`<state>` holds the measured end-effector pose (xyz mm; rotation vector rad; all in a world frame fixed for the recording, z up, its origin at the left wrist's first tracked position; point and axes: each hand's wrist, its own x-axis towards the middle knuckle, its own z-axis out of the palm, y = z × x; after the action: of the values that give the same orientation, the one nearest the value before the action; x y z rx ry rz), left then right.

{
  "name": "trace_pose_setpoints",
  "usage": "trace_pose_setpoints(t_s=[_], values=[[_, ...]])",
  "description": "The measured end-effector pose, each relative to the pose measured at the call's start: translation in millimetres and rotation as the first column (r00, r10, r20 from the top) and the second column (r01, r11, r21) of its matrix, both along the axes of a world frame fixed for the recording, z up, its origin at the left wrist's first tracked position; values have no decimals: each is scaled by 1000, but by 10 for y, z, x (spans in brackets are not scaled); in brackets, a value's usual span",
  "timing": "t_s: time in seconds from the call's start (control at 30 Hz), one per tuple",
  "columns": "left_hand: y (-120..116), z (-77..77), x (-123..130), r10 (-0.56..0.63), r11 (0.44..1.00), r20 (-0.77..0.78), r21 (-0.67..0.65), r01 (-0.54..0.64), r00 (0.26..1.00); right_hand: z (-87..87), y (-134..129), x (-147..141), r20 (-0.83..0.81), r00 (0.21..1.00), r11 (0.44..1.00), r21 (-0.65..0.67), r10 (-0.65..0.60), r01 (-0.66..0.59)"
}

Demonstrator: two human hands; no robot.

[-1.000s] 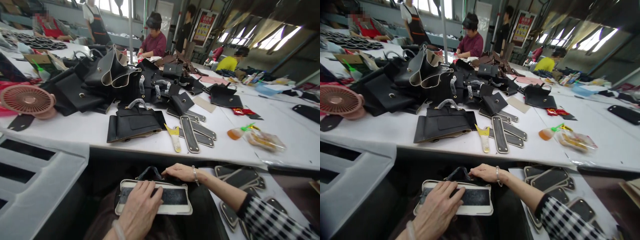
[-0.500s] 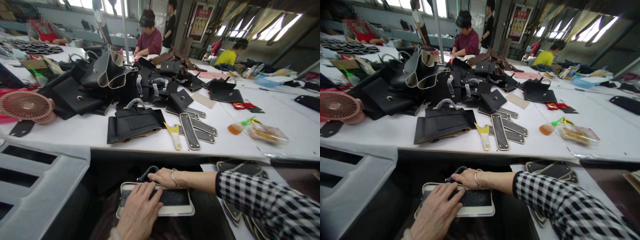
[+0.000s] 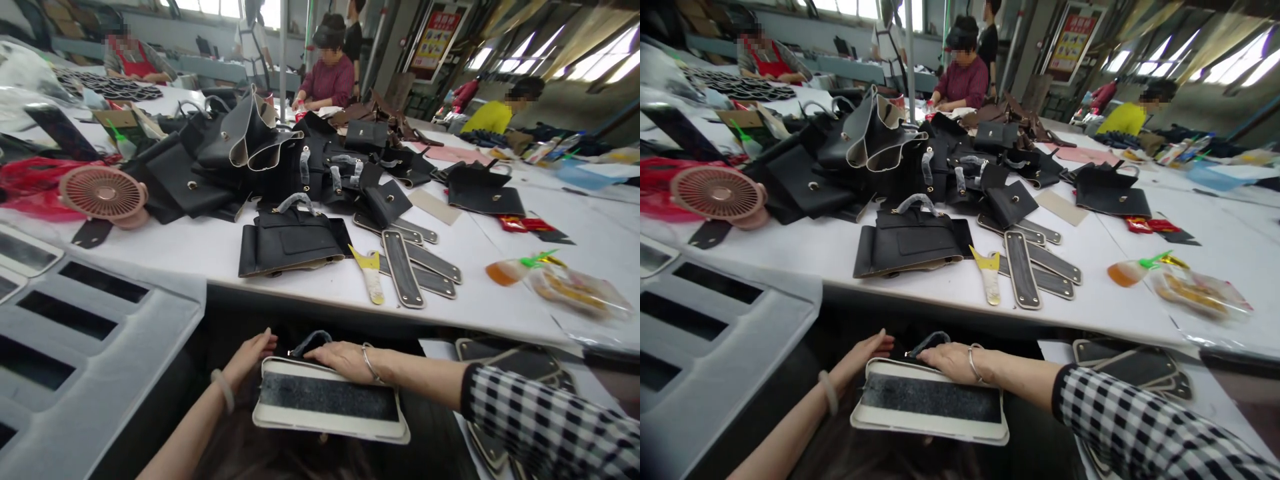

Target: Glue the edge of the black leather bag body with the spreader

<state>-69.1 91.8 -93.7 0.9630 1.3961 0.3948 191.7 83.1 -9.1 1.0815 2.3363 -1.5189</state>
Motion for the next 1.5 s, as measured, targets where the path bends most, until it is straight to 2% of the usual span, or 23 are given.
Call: trace_pose_setpoints(t_s=[0.1, 0.2, 0.33, 0.5, 0.63, 0.9, 1.03, 1.3, 1.5], values=[[69, -363, 102, -86, 987, 23, -136, 88, 996, 4, -11, -3, -2, 1000, 999, 45, -3, 3], [122, -549, 217, -140, 963, 61, -222, 151, 988, 40, -14, -19, 27, 1000, 997, 78, -5, 3], [177, -640, 323, -132, 947, 160, -272, 173, 978, 96, -8, -61, 78, 997, 991, 126, 26, -36], [192, -740, 349, -38, 965, 189, -248, 85, 981, 118, -16, -107, 136, 987, 958, 262, 83, -116], [153, -827, 335, -18, 961, 191, -267, 69, 981, 111, -21, -150, 139, 986, 963, 241, 91, -122], [122, -916, 367, 51, 967, 154, -254, -10, 987, -25, 38, -381, -38, 999, 998, 65, 1, 1], [146, -910, 365, 42, 970, 140, -242, -7, 989, -1, 77, -482, -112, 994, 1000, -10, -16, 15], [177, -908, 327, -37, 975, 121, -212, 63, 992, 87, 119, -622, -172, 985, 999, -44, 11, -19], [149, -836, 311, -135, 976, 95, -158, 149, 986, 59, 141, -687, -171, 983, 998, 47, 59, -51]])
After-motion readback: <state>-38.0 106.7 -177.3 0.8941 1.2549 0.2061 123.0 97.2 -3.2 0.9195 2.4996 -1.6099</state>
